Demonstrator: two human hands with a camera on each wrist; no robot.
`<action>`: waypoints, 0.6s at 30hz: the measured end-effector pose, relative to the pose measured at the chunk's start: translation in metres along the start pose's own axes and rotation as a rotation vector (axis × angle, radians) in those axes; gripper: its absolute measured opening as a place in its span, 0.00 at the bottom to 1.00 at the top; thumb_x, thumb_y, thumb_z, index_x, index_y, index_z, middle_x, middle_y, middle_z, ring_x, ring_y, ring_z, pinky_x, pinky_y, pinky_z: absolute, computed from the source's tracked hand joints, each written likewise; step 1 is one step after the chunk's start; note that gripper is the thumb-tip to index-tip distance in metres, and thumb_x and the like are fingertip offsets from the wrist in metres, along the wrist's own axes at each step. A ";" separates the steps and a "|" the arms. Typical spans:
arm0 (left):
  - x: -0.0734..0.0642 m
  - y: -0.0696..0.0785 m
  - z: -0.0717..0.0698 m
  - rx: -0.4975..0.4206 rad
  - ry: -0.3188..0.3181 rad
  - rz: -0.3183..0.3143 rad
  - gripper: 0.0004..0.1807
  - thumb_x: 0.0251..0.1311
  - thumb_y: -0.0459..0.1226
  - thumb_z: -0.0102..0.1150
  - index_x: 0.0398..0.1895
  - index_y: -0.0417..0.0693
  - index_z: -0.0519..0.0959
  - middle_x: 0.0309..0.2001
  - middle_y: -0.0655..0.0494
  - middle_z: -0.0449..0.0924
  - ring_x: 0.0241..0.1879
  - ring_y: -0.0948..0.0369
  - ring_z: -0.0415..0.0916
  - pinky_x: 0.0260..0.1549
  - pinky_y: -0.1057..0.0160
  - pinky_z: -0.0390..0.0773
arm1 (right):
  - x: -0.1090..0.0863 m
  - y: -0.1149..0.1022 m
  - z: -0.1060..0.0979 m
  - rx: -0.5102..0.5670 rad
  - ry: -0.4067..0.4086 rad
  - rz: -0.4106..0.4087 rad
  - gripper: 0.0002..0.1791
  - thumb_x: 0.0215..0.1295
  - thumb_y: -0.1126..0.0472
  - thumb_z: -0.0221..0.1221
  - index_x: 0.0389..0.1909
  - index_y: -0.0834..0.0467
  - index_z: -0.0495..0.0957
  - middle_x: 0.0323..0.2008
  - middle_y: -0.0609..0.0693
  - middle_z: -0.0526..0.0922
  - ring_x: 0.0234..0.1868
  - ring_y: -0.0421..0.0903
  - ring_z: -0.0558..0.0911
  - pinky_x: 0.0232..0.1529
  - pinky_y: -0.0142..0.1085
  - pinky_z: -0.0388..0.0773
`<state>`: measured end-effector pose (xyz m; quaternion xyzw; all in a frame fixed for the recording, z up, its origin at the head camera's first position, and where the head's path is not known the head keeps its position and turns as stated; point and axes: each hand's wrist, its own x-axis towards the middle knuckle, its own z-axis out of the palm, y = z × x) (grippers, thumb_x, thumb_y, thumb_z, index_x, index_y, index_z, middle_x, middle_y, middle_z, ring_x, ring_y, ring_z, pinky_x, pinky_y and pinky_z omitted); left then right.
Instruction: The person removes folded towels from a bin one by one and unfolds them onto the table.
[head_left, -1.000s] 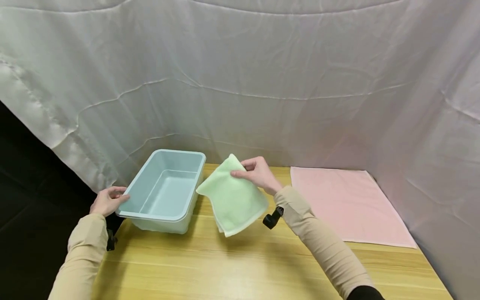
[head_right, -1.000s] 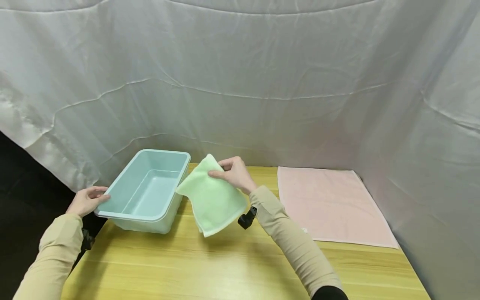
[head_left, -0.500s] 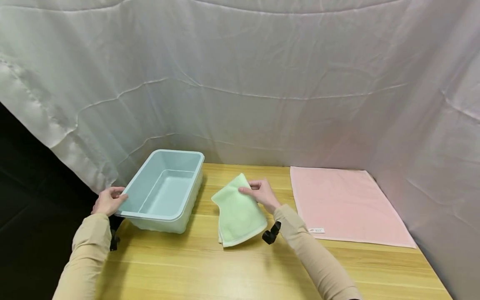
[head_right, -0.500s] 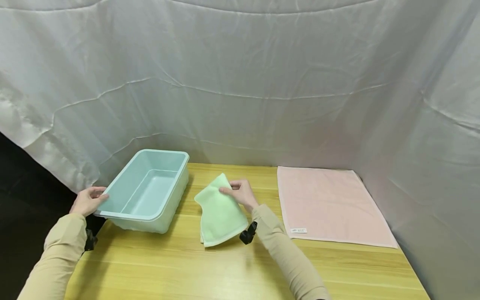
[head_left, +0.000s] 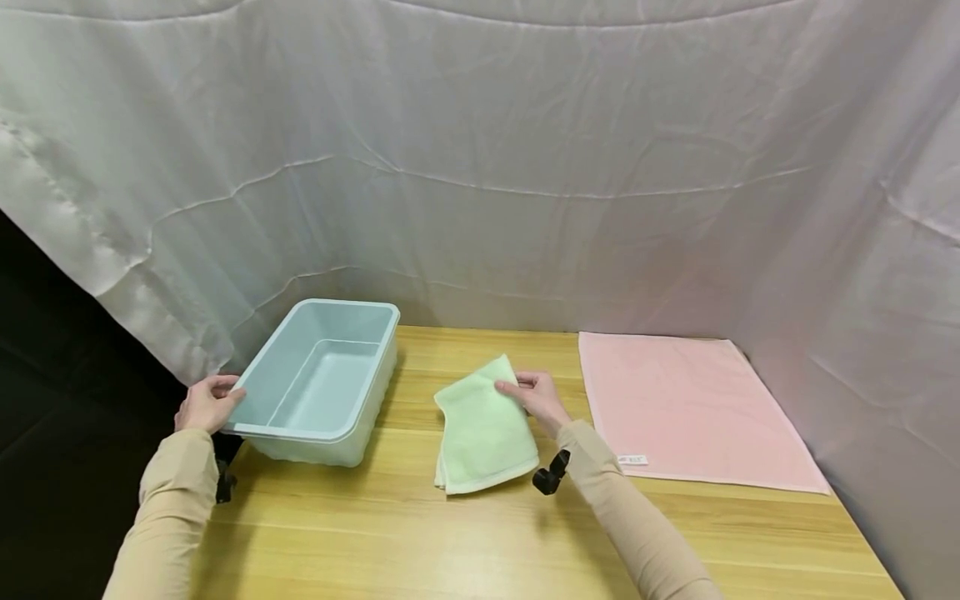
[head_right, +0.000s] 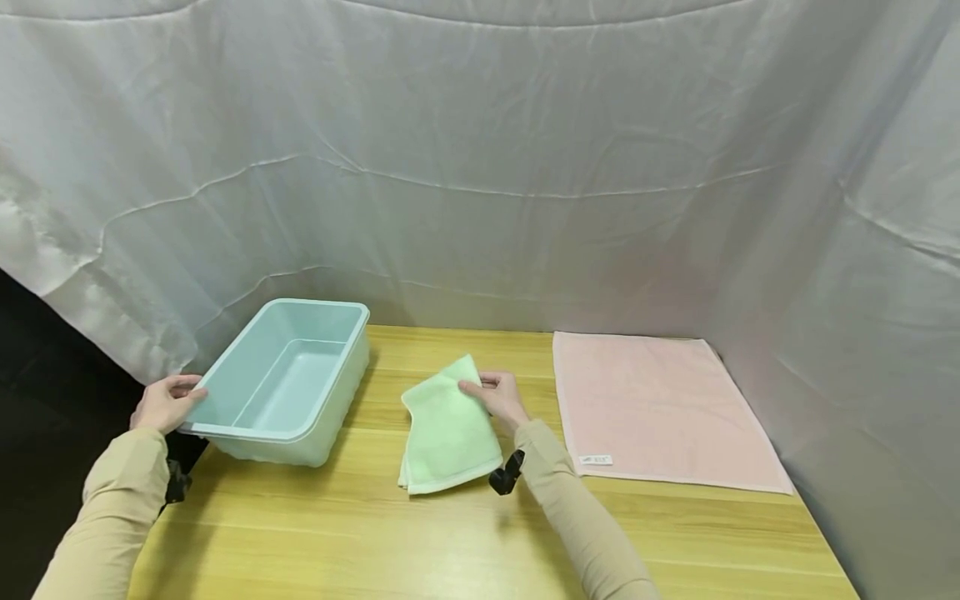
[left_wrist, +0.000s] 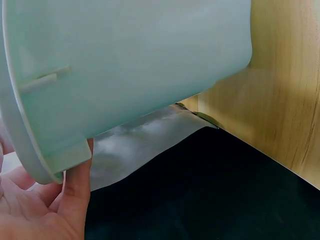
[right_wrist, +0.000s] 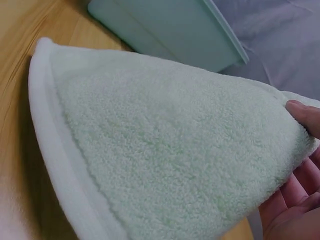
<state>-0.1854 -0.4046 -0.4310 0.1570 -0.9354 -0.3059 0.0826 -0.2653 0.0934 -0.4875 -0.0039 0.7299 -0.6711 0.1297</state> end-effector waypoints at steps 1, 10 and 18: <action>0.000 0.000 0.000 -0.003 0.002 -0.002 0.23 0.69 0.40 0.54 0.60 0.31 0.73 0.53 0.26 0.77 0.48 0.34 0.75 0.40 0.46 0.71 | 0.000 0.002 -0.001 0.000 0.010 0.007 0.23 0.64 0.58 0.68 0.56 0.64 0.81 0.39 0.52 0.91 0.30 0.38 0.85 0.34 0.34 0.86; -0.016 0.045 0.013 0.004 0.071 0.056 0.29 0.68 0.41 0.54 0.67 0.31 0.66 0.64 0.22 0.66 0.62 0.28 0.63 0.58 0.32 0.65 | 0.001 0.024 -0.017 0.012 0.087 0.054 0.21 0.67 0.57 0.66 0.56 0.64 0.81 0.35 0.47 0.89 0.30 0.38 0.84 0.34 0.31 0.84; -0.044 0.122 0.055 -0.191 0.187 0.371 0.22 0.65 0.33 0.58 0.61 0.31 0.73 0.59 0.29 0.72 0.60 0.34 0.64 0.62 0.39 0.62 | 0.001 0.040 -0.027 0.028 0.128 0.091 0.20 0.70 0.57 0.62 0.57 0.64 0.80 0.35 0.48 0.87 0.30 0.39 0.84 0.33 0.34 0.85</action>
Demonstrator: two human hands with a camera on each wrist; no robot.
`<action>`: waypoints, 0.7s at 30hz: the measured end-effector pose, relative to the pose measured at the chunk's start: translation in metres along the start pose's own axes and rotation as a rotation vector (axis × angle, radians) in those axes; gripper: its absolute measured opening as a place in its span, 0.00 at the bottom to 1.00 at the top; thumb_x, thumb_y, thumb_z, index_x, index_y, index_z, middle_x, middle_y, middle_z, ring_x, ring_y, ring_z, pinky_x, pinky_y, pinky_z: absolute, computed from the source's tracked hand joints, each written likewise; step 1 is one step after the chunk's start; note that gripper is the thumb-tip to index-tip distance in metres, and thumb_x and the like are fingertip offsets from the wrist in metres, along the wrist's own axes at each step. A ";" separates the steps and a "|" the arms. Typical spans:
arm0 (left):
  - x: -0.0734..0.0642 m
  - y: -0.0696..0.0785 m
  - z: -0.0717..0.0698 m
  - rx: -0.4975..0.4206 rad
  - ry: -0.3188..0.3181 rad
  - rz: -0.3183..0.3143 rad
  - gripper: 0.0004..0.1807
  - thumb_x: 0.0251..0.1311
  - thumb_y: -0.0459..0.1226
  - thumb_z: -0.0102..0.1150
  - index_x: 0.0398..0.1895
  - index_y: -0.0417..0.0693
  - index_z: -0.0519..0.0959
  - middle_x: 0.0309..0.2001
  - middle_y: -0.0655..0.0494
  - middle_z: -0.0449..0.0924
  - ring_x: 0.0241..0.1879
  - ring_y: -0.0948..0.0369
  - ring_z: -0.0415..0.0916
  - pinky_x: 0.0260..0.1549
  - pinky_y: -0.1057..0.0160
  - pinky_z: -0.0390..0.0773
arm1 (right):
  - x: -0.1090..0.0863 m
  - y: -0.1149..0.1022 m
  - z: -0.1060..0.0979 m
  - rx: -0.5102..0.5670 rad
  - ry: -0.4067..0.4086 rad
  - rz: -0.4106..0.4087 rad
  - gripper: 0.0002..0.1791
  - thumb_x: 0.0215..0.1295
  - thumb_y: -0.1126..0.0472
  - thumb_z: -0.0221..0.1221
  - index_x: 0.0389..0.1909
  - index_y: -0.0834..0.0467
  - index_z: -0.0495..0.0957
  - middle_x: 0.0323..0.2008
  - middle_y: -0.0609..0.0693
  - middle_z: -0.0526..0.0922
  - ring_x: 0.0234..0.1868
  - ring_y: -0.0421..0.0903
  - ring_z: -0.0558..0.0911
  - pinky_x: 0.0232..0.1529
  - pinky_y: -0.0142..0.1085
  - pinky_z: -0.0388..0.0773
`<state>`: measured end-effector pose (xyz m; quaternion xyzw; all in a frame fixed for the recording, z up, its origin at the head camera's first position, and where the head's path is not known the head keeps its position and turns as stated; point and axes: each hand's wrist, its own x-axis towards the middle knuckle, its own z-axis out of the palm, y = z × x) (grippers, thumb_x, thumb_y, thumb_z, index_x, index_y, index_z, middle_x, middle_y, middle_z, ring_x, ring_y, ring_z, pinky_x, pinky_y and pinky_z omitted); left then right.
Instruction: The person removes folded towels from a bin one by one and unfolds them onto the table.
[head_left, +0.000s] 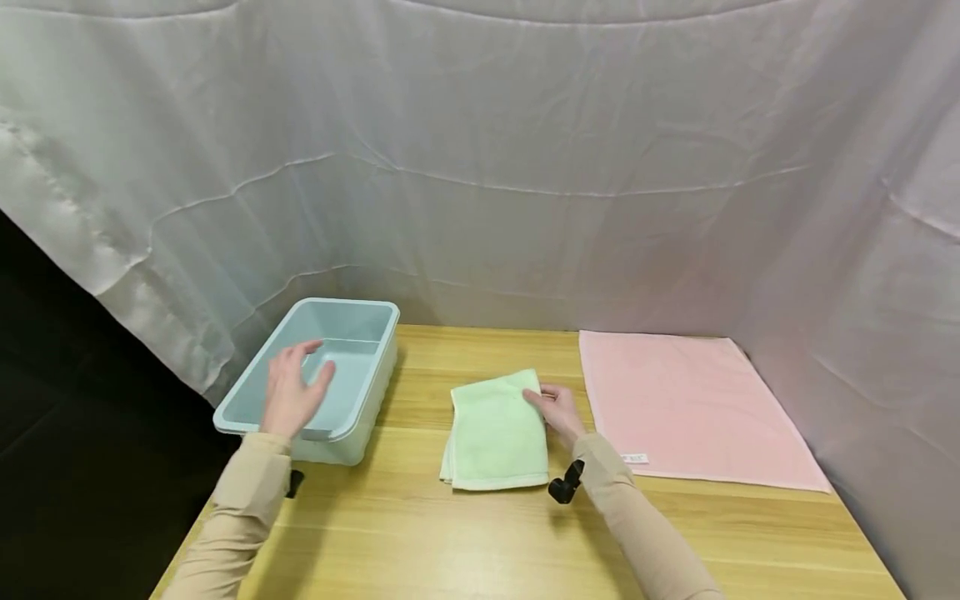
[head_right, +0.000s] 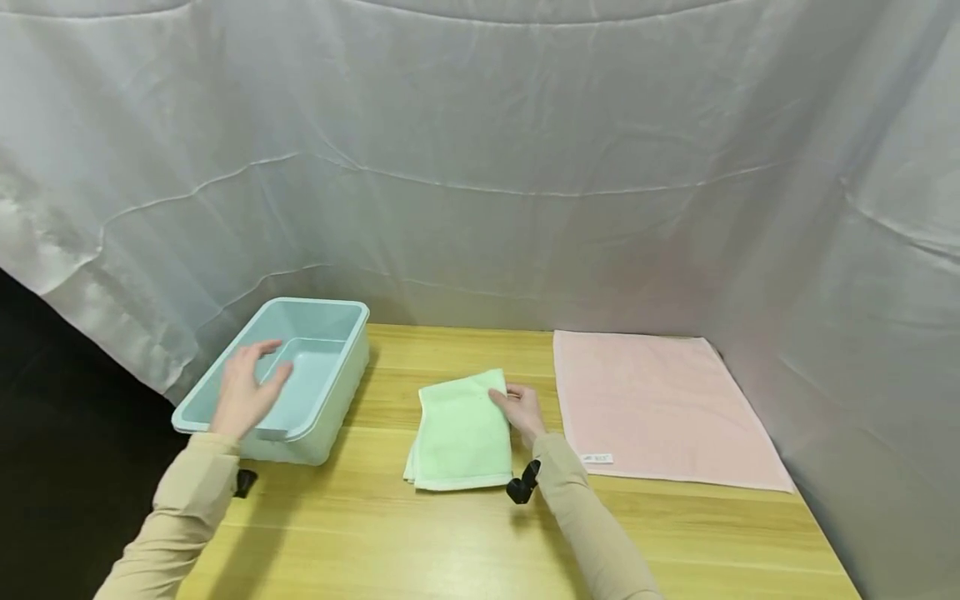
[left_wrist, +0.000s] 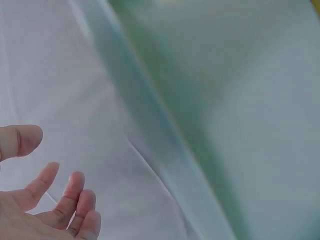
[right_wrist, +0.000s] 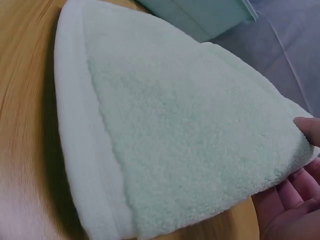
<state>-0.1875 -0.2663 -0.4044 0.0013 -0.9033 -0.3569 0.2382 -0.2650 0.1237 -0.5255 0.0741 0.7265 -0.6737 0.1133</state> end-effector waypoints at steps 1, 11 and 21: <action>-0.002 0.008 0.007 -0.029 -0.013 0.029 0.22 0.65 0.32 0.58 0.60 0.32 0.74 0.58 0.30 0.73 0.60 0.35 0.64 0.62 0.39 0.63 | 0.000 0.002 -0.001 -0.005 0.007 0.007 0.20 0.70 0.57 0.62 0.57 0.63 0.80 0.36 0.48 0.86 0.30 0.39 0.84 0.33 0.34 0.85; -0.017 0.046 0.077 -0.164 -0.261 0.079 0.22 0.68 0.35 0.57 0.62 0.34 0.73 0.58 0.33 0.75 0.60 0.39 0.68 0.61 0.38 0.68 | 0.001 0.011 -0.014 -0.158 0.051 0.044 0.27 0.73 0.54 0.57 0.68 0.62 0.71 0.59 0.65 0.80 0.43 0.49 0.86 0.43 0.40 0.86; -0.032 0.023 0.138 -0.240 -0.483 -0.105 0.20 0.69 0.34 0.56 0.61 0.33 0.74 0.52 0.34 0.79 0.51 0.43 0.77 0.54 0.44 0.78 | -0.001 0.020 -0.021 -0.374 0.135 -0.033 0.26 0.71 0.57 0.57 0.67 0.64 0.72 0.56 0.66 0.79 0.53 0.58 0.81 0.46 0.43 0.82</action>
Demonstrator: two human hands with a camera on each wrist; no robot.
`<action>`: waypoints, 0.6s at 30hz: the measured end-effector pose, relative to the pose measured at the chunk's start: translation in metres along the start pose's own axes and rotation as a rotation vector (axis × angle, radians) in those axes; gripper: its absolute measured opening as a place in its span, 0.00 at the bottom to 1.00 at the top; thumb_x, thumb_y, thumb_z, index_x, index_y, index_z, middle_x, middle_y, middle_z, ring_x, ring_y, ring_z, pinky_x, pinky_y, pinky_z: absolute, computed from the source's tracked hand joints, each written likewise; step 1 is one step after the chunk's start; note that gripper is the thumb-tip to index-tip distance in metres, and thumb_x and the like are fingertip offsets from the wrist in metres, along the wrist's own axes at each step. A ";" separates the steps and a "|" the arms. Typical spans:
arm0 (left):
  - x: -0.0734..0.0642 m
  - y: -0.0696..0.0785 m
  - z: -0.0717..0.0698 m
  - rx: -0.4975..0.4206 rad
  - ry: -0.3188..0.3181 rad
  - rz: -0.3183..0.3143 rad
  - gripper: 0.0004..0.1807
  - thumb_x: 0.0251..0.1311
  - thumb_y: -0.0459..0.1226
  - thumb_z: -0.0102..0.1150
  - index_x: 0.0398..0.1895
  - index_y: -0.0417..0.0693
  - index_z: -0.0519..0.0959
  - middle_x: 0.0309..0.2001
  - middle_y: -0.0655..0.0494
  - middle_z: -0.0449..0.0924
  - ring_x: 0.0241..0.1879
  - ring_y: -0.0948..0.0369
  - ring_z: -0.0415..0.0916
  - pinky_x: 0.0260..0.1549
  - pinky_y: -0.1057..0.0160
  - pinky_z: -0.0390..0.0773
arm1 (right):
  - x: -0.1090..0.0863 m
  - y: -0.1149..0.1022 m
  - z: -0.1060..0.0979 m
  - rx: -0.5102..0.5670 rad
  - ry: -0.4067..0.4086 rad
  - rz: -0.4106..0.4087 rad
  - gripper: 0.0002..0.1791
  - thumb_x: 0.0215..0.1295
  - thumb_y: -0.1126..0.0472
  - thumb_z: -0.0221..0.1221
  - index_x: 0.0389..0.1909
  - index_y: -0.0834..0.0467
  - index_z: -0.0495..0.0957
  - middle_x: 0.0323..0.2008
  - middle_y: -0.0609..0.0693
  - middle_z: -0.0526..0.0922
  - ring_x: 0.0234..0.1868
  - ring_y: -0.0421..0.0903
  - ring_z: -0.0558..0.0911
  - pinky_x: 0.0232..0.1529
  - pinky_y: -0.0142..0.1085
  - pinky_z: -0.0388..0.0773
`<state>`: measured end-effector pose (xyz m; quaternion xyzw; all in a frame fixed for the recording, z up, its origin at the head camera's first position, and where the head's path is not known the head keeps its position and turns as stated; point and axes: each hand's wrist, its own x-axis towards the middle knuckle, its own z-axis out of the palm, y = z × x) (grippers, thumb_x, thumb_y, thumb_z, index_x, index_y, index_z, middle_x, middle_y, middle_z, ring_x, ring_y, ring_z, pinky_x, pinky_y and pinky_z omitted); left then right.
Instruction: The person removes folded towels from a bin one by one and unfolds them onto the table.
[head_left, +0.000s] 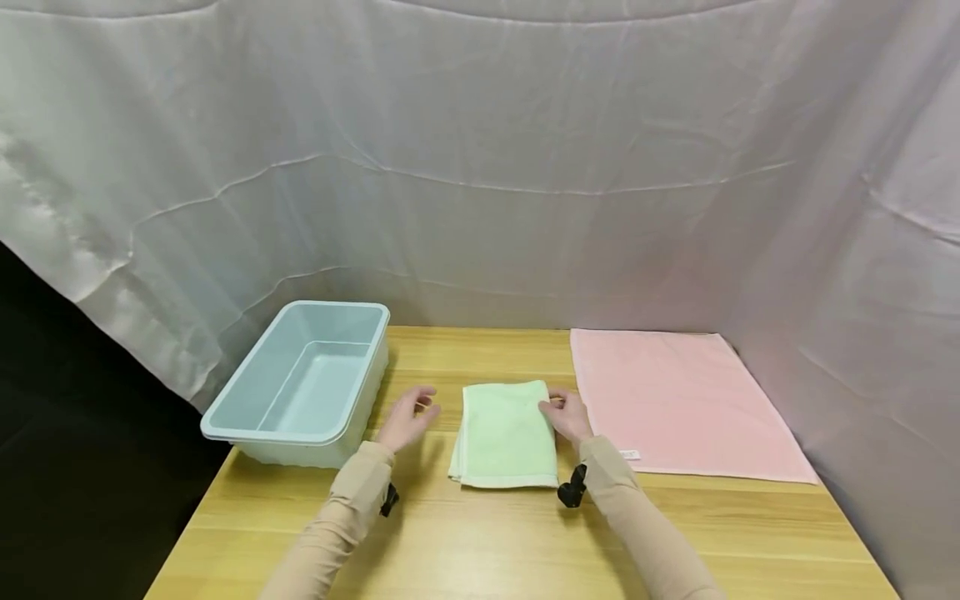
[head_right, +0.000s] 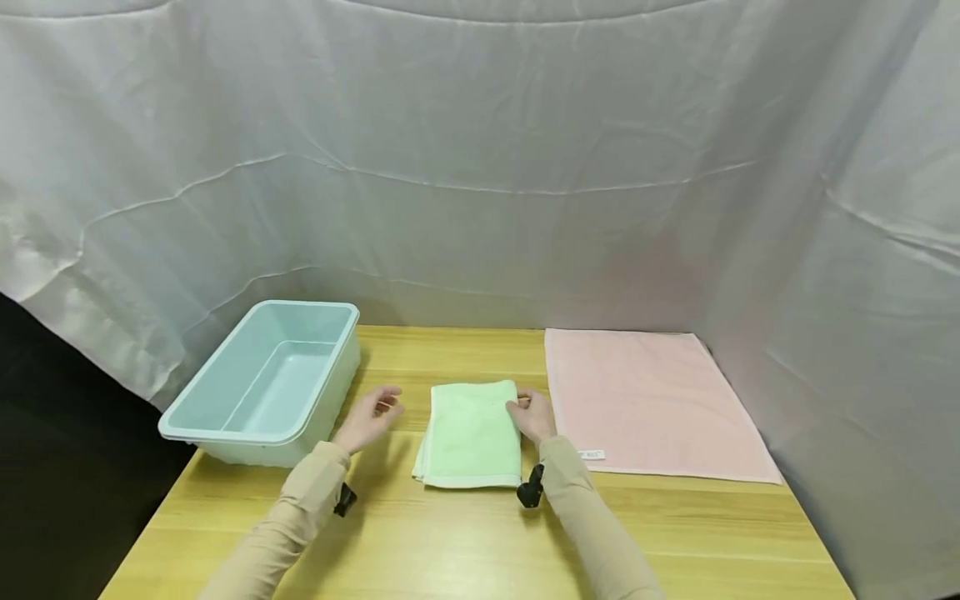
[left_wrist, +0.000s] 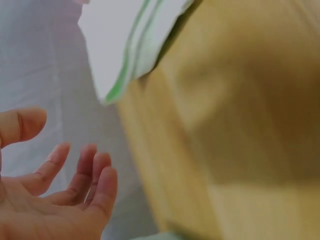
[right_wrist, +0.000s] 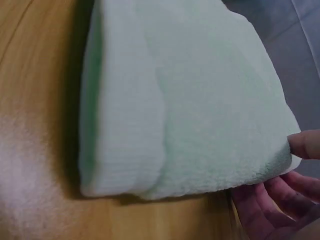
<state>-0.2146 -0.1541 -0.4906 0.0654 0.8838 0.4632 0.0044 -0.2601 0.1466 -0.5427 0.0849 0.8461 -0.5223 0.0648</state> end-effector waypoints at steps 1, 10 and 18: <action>0.001 -0.002 0.004 -0.014 -0.015 -0.025 0.20 0.69 0.33 0.56 0.60 0.32 0.74 0.51 0.35 0.80 0.50 0.44 0.78 0.53 0.46 0.79 | -0.001 0.001 0.000 -0.009 0.012 -0.013 0.26 0.71 0.58 0.57 0.66 0.64 0.72 0.55 0.65 0.79 0.51 0.58 0.81 0.43 0.41 0.81; 0.007 -0.009 0.031 -0.126 -0.139 -0.168 0.22 0.72 0.35 0.53 0.64 0.30 0.70 0.52 0.33 0.80 0.49 0.43 0.81 0.49 0.49 0.83 | -0.021 -0.002 0.007 0.015 0.103 -0.217 0.19 0.66 0.69 0.59 0.57 0.68 0.78 0.43 0.63 0.81 0.39 0.51 0.80 0.36 0.33 0.76; 0.012 -0.013 0.047 -0.383 -0.143 -0.282 0.21 0.74 0.30 0.48 0.65 0.25 0.67 0.54 0.25 0.78 0.45 0.39 0.84 0.47 0.49 0.86 | -0.040 -0.009 0.026 0.034 -0.049 -0.288 0.16 0.63 0.67 0.64 0.52 0.66 0.81 0.40 0.59 0.86 0.38 0.44 0.84 0.40 0.32 0.82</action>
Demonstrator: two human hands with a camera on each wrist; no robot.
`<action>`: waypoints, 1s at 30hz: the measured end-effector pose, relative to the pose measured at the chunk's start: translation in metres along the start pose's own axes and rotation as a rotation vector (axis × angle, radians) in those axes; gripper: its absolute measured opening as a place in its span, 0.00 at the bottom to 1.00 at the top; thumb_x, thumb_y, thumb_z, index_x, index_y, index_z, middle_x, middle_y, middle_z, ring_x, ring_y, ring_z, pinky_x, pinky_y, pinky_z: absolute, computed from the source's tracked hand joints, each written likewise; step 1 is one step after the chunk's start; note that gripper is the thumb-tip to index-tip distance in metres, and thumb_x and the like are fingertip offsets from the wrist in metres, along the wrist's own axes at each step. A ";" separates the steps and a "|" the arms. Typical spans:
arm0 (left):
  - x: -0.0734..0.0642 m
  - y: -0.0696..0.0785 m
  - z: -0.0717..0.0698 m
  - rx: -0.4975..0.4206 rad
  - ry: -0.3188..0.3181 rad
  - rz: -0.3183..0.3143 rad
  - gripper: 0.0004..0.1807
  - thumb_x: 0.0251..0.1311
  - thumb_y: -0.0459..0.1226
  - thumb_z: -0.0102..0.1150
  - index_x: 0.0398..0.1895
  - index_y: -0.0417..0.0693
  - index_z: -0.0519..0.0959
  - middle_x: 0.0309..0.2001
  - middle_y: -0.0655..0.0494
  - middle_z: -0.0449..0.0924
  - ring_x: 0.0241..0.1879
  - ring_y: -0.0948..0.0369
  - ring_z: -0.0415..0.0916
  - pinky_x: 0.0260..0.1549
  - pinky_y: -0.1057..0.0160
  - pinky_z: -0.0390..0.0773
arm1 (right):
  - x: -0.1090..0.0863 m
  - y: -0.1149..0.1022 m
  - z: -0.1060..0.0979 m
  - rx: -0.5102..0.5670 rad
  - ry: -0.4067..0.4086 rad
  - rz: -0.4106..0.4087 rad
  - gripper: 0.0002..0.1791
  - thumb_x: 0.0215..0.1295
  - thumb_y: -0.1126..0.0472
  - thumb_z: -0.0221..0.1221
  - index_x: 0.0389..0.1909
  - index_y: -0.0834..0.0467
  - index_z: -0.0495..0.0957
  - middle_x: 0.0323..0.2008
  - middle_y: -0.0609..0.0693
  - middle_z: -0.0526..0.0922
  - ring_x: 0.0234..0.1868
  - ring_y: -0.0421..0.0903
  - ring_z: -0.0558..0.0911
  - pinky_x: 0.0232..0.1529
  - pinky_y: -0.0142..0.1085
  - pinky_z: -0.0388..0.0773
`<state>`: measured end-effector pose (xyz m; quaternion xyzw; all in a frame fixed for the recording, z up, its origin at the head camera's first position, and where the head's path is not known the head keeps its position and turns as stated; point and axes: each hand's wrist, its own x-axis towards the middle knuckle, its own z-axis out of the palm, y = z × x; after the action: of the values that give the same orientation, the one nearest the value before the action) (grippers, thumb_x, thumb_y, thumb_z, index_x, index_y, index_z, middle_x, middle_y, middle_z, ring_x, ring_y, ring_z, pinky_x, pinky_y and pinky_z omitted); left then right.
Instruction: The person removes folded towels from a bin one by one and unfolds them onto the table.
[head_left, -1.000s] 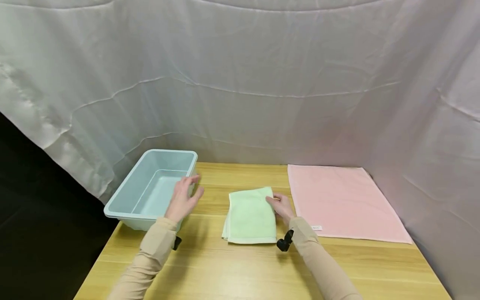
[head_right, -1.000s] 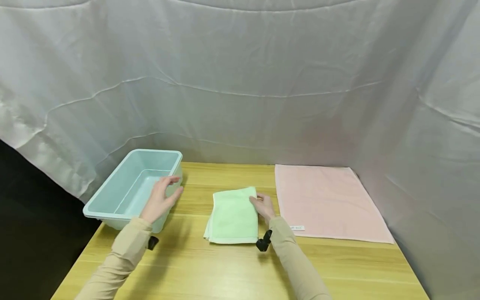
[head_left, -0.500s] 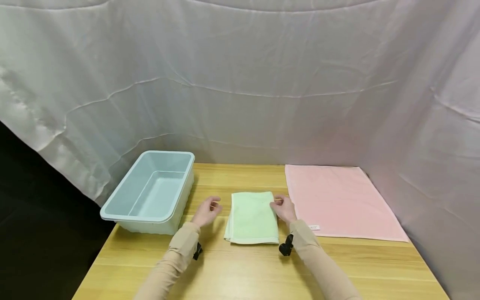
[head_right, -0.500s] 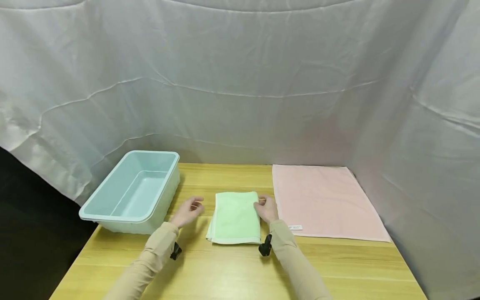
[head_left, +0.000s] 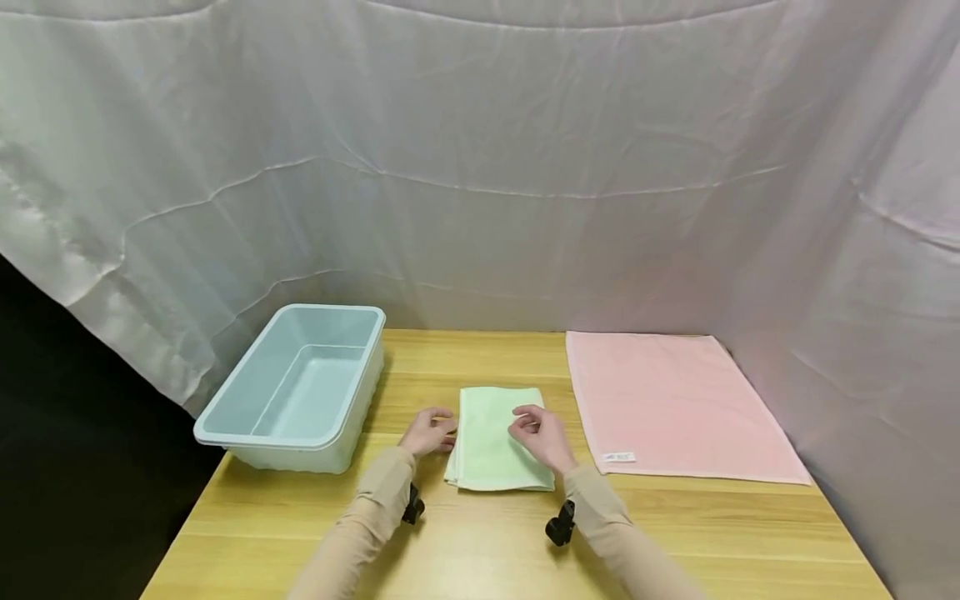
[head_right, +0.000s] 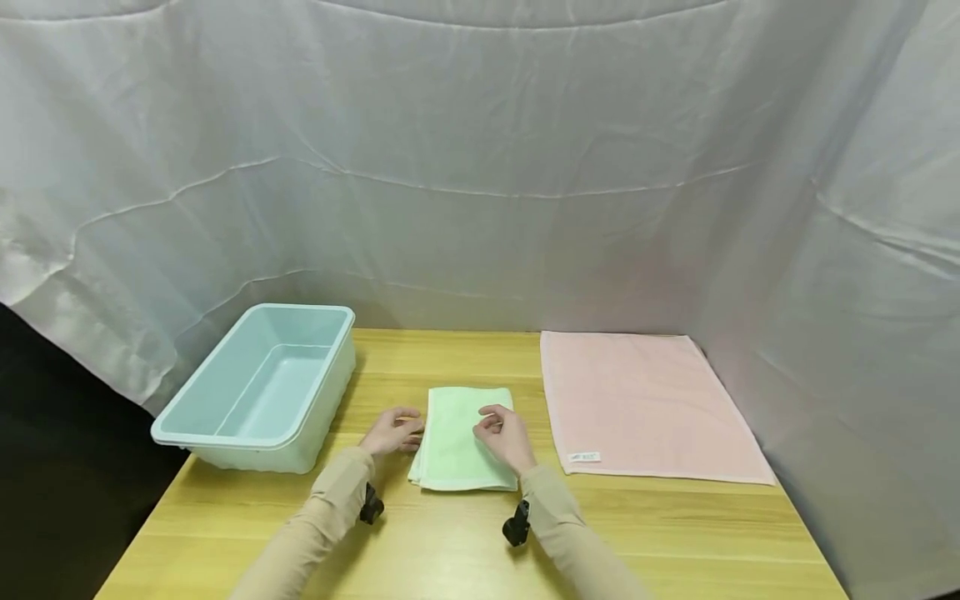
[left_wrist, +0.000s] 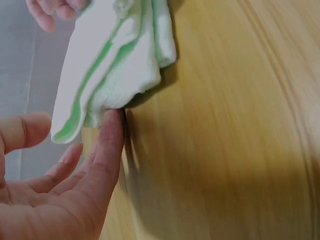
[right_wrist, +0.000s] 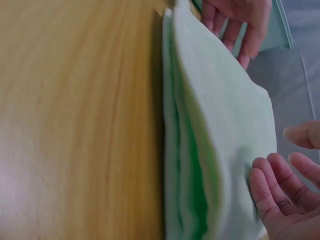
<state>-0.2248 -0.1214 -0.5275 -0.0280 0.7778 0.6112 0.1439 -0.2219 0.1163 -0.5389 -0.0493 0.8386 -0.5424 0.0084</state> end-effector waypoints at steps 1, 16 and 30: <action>0.001 0.000 0.001 -0.021 0.006 -0.013 0.21 0.74 0.31 0.48 0.65 0.26 0.67 0.54 0.25 0.78 0.44 0.42 0.84 0.46 0.50 0.87 | -0.001 0.000 0.002 0.010 -0.006 0.010 0.16 0.63 0.66 0.64 0.52 0.66 0.81 0.40 0.59 0.86 0.38 0.44 0.84 0.41 0.33 0.82; 0.006 -0.008 0.012 -0.242 -0.044 -0.148 0.22 0.77 0.32 0.41 0.69 0.31 0.66 0.36 0.55 0.76 0.30 0.64 0.72 0.25 0.68 0.74 | 0.003 0.007 0.017 0.136 0.012 0.062 0.18 0.60 0.67 0.68 0.51 0.68 0.80 0.36 0.59 0.84 0.34 0.41 0.76 0.37 0.25 0.74; 0.008 -0.011 0.014 -0.390 -0.085 -0.090 0.25 0.74 0.33 0.51 0.69 0.28 0.65 0.55 0.35 0.82 0.33 0.61 0.86 0.38 0.63 0.87 | 0.003 0.000 0.035 0.311 -0.030 0.012 0.21 0.63 0.67 0.66 0.57 0.67 0.77 0.43 0.66 0.84 0.36 0.38 0.81 0.39 0.25 0.78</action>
<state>-0.2273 -0.1098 -0.5425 -0.0641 0.6360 0.7437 0.1955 -0.2226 0.0841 -0.5530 -0.0504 0.7445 -0.6649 0.0319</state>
